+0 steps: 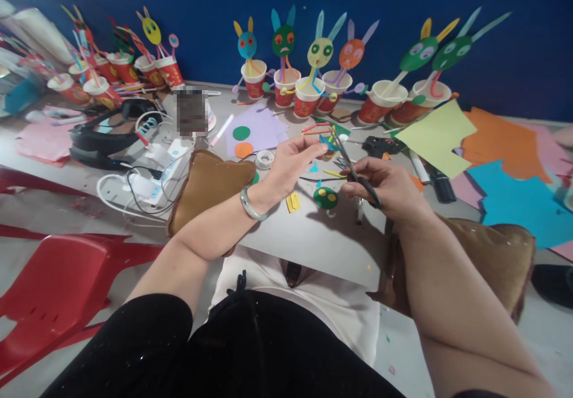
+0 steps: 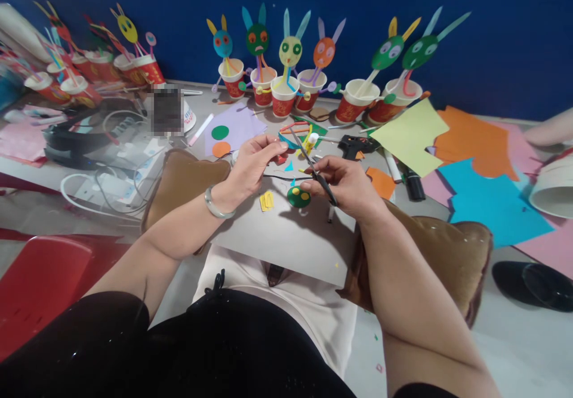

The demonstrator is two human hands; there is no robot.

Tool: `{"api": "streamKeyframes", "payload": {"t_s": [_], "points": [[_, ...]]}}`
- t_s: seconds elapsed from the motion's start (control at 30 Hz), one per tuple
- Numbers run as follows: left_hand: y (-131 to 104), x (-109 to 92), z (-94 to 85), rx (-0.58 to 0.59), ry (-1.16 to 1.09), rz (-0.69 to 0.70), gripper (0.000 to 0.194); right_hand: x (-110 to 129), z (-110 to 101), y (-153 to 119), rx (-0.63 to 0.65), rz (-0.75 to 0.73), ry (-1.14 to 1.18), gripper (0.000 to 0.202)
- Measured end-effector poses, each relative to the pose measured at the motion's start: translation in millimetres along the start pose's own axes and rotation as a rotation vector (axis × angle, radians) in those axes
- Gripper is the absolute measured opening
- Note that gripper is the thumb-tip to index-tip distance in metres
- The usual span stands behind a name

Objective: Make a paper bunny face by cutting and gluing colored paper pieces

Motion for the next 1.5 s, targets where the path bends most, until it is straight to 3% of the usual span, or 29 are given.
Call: {"api": "streamKeyframes", "payload": {"t_s": [1.07, 1.5], "points": [[0.3, -1.0, -1.1, -0.01, -0.006, -0.011, 0.026, 0.9, -2.7, 1.4, -0.025, -0.014, -0.037, 0.072], [-1.6, -3.1, 1.5, -0.037, -0.05, -0.023, 0.026, 5.7, -3.0, -1.6, -0.006, -0.076, -0.014, 0.06]]}}
Point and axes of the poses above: each hand's wrist, its own y-axis towards the middle knuckle, its own z-axis out of the palm, x = y × z, the point moved 8 cm from there along y, towards the middle knuckle, and after that the axes turned 12 degrees about z, right-handed, at the moved point
